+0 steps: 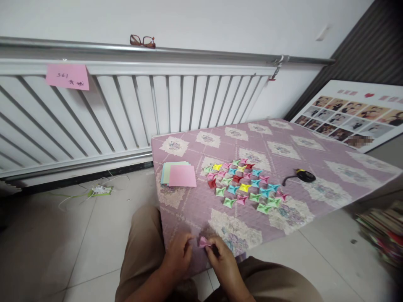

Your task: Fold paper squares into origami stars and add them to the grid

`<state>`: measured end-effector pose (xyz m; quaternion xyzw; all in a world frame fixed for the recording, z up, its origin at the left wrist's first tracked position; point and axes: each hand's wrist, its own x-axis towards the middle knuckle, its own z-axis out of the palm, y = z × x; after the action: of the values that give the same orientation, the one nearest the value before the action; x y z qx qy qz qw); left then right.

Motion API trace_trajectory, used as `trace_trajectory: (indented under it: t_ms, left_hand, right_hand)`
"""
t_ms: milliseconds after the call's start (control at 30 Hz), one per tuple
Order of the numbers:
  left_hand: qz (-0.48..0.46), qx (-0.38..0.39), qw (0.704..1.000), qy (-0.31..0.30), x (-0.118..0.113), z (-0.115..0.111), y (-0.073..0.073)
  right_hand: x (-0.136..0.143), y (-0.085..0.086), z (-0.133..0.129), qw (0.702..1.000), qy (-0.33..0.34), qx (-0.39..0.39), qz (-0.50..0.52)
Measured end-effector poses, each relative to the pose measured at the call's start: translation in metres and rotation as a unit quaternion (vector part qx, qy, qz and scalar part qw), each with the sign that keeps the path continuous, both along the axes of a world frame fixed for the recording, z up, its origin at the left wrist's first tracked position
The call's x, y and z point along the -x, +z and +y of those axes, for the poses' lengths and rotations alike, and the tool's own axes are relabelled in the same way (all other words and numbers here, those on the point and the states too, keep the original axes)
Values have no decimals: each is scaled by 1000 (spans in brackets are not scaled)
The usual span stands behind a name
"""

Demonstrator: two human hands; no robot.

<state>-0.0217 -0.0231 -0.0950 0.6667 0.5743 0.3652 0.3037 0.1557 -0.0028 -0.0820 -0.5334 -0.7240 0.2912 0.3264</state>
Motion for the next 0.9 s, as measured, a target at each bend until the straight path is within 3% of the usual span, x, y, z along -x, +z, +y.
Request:
trace_trajectory:
  t_ms: [133,233,333,533,900]
  left_hand:
    - [-65,38,997,12,-2,8,5]
    - [-71,82,994,-15,-5,15,11]
    - [-33,101,994,-39,-5,20,14]
    - [52,47,995,-75,-4,20,10]
    - [243,29,964,-106,-6,17,10]
  right_hand:
    - [2,5,-5,999,4,-26,39]
    - [4,9,-6,998,22,-37,46]
    - [4,8,-7,997,49,-40,42]
    - [-5,2,-6,998,39,-41,10]
    - [6,-13,-2,982,47,-73,-165]
